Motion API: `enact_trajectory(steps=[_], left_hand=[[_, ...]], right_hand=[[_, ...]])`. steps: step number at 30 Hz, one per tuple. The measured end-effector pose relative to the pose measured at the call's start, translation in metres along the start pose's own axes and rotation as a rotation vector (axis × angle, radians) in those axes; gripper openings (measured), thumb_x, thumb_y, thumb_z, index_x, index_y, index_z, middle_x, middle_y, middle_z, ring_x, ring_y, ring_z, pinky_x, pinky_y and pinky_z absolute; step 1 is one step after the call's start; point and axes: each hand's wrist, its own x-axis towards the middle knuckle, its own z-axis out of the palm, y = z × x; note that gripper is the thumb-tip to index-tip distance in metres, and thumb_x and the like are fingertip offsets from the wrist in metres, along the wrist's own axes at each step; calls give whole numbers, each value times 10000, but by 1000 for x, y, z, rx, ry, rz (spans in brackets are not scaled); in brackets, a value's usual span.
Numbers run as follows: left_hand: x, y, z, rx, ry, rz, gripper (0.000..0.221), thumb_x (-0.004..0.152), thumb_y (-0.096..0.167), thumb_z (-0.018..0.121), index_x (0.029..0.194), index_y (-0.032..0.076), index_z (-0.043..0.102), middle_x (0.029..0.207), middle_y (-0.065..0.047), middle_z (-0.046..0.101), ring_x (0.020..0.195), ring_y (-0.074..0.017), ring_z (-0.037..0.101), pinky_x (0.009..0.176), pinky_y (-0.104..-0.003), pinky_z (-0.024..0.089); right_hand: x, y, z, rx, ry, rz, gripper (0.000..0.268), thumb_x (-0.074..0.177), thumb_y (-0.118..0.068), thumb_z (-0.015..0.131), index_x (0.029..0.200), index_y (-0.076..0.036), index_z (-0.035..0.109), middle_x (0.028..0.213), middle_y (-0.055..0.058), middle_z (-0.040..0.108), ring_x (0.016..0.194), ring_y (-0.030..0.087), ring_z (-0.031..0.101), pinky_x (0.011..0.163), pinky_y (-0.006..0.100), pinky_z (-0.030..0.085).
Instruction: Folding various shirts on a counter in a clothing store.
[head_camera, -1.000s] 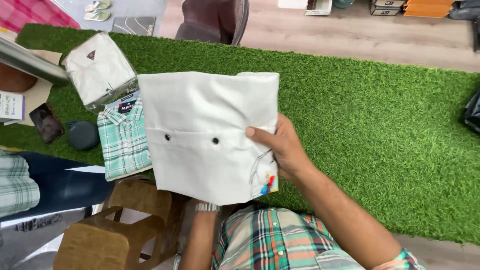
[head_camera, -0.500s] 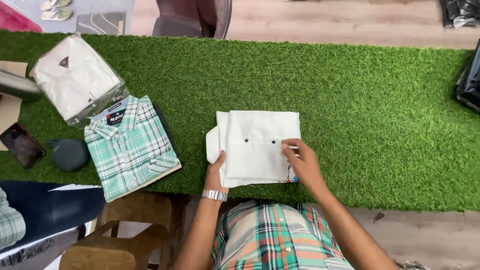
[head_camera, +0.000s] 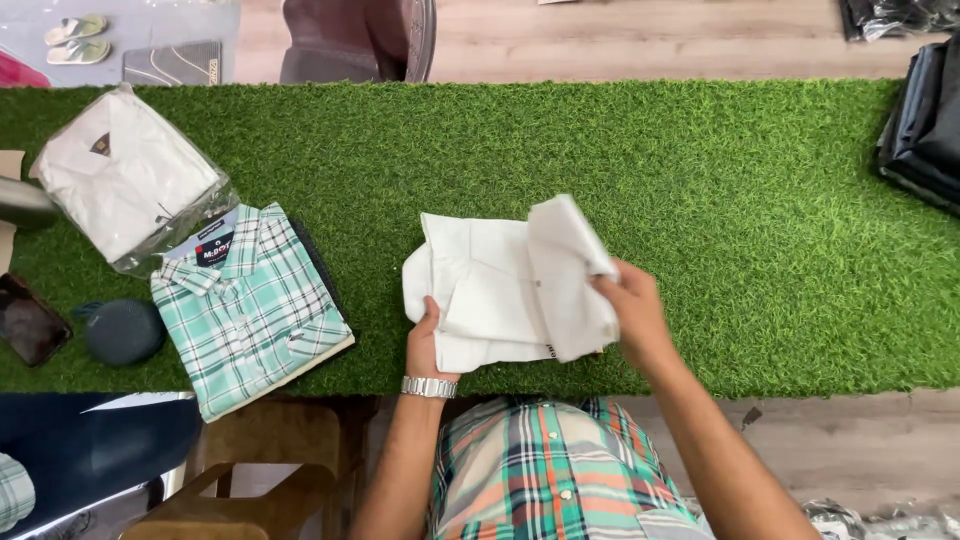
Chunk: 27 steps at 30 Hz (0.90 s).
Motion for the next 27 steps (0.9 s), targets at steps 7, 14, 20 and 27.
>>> enact_trajectory(steps=[7,14,20,27], left_hand=[[-7,21,-13,28,4,25,674,993,434,542,1499,2,433,1453,-192,566,1299,-370,576,1069,-547,481],[-1,22,-12,132,50,73,678,1012,434,505,1525,4,401,1481,-200,552,1317,-357,570,1076,-528,484],[6,38,-6,208,130,132,674,1014,432,492,1511,-15,411,1475,-208,555,1298,-358,590,1048,-530,504],[-18,59,28,1090,467,859,630,1029,346,629,1477,-68,470,1423,-301,566,1259,-413,597,1002,-496,534]], right_hand=[[5,31,-161,-29,324,-36,332,979,-84,584,1275,51,646,1107,148,722,910,175,689,818,311,559],[4,10,-65,-826,363,-84,629,902,-461,723,1329,-10,627,1291,192,658,1090,321,661,840,452,558],[22,35,-50,-1031,309,-119,556,789,-353,745,1233,-28,663,1240,198,669,1043,350,663,840,478,562],[32,48,-203,-473,550,-62,185,969,-163,685,1068,-16,738,927,125,737,788,189,684,659,364,526]])
